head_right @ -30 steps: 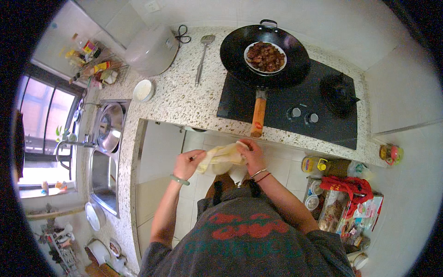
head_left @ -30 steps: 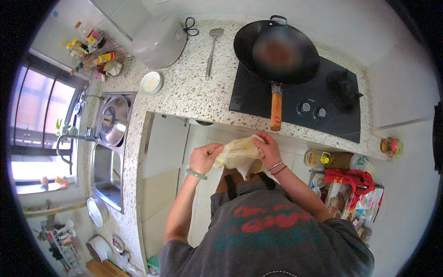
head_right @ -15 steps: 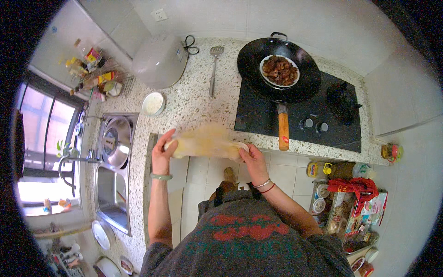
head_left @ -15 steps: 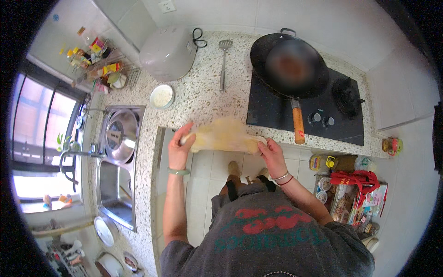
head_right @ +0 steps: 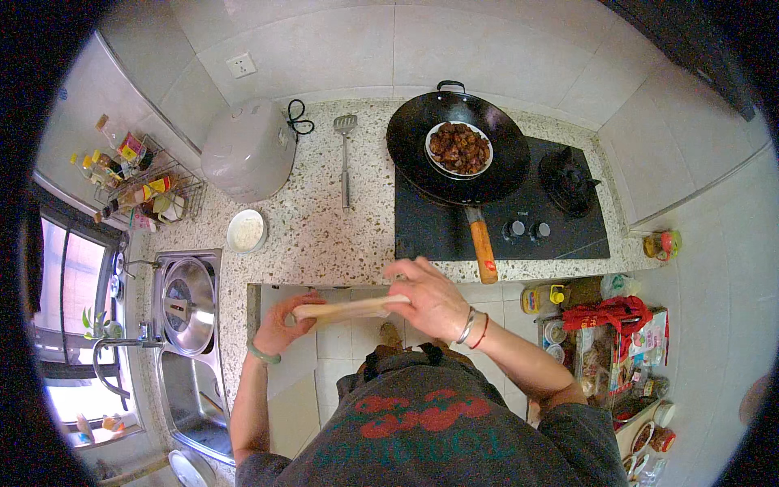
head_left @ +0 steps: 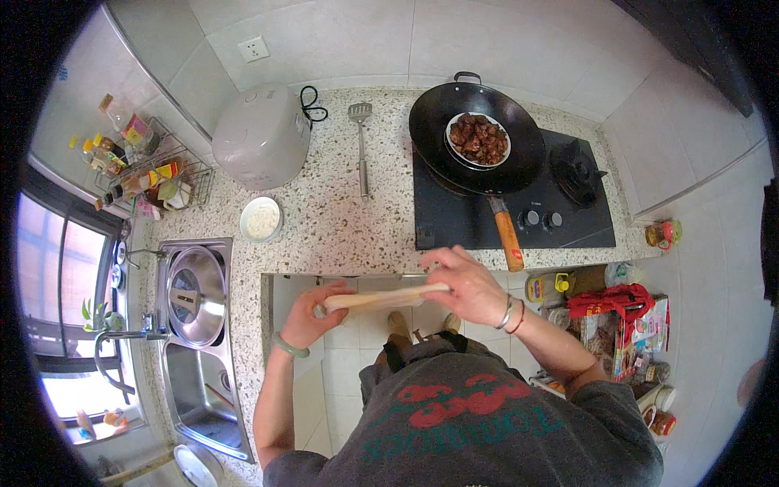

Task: The person washes a white bowl and chopsticks in the sink using a sponge and running water. They then wipe the sink and the stovetop with a cloth. Finally, the person moves a plate of cooked meat from the stove to a dining table and arranges items on the table.

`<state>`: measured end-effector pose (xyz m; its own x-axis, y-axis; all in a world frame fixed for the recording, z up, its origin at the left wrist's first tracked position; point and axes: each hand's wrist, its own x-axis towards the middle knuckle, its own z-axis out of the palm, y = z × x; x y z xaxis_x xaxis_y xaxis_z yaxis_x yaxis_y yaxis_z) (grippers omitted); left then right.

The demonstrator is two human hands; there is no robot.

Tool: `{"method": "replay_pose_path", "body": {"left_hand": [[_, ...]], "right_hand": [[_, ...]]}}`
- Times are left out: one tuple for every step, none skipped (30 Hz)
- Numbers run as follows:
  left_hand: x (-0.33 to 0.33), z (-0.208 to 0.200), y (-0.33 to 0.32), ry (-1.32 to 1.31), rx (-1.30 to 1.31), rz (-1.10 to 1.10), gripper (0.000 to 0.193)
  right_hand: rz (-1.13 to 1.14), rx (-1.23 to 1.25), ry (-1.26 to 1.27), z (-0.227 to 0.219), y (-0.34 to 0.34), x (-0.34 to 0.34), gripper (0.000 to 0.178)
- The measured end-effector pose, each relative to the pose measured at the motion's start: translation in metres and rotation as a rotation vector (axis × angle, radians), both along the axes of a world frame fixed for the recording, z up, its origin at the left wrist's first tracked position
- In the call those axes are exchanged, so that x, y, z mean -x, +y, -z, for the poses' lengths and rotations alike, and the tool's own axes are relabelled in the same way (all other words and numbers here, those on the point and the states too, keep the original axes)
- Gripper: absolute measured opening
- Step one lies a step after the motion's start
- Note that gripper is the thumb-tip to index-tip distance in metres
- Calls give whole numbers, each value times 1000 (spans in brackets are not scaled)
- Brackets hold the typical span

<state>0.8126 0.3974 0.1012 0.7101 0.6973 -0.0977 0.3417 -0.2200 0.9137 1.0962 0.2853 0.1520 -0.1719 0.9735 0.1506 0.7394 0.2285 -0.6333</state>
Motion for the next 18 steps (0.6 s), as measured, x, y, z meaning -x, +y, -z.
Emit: {"method": "replay_pose_path", "body": {"left_hand": [[0, -3, 4, -46, 164, -3, 25], [1, -5, 9, -92, 327, -5, 25], [2, -8, 13, -137, 491, -9, 26], [-1, -13, 16, -184, 476, -32, 27], [-8, -19, 16, -230, 461, -54, 28], [-14, -22, 17, -277, 446, -78, 29], [-21, -23, 20, -286, 427, -158, 29], [-29, -22, 23, -296, 407, -238, 28], [-39, -22, 25, -308, 389, -310, 27], [-52, -20, 25, -390, 398, -371, 27], [-66, -19, 24, -471, 408, -432, 27], [-76, -17, 24, -550, 413, -497, 27], [-84, -11, 26, -578, 457, -465, 27], [-89, -13, 24, -570, 493, -433, 26], [-96, -15, 22, -561, 534, -397, 26], [-100, -16, 21, -551, 575, -360, 26], [-103, -16, 21, -506, 575, -319, 29], [-107, -16, 21, -482, 593, -303, 30]], "right_hand": [[-21, -104, 45, -4, 10, -5, 15], [-42, -208, 90, -7, 17, -9, 16], [33, 2, 410, -10, 22, -6, 17], [61, 103, 494, -15, 29, -9, 19], [89, 203, 576, -22, 37, -14, 20], [115, 305, 659, -28, 42, -16, 22], [92, 348, 885, -35, 43, -14, 27], [64, 349, 980, -34, 44, -12, 28], [41, 346, 1071, -36, 43, -11, 30], [17, 344, 1162, -35, 42, -9, 31], [51, 382, 1225, -35, 42, -6, 30], [80, 421, 1291, -33, 41, -2, 30], [110, 460, 1357, -30, 41, 2, 29], [141, 499, 1422, -27, 40, 4, 28], [191, 473, 1374, -19, 36, 0, 24], [237, 438, 1445, -17, 34, -6, 23], [283, 402, 1516, -17, 32, -12, 21], [327, 362, 1587, -17, 29, -19, 20]]}}
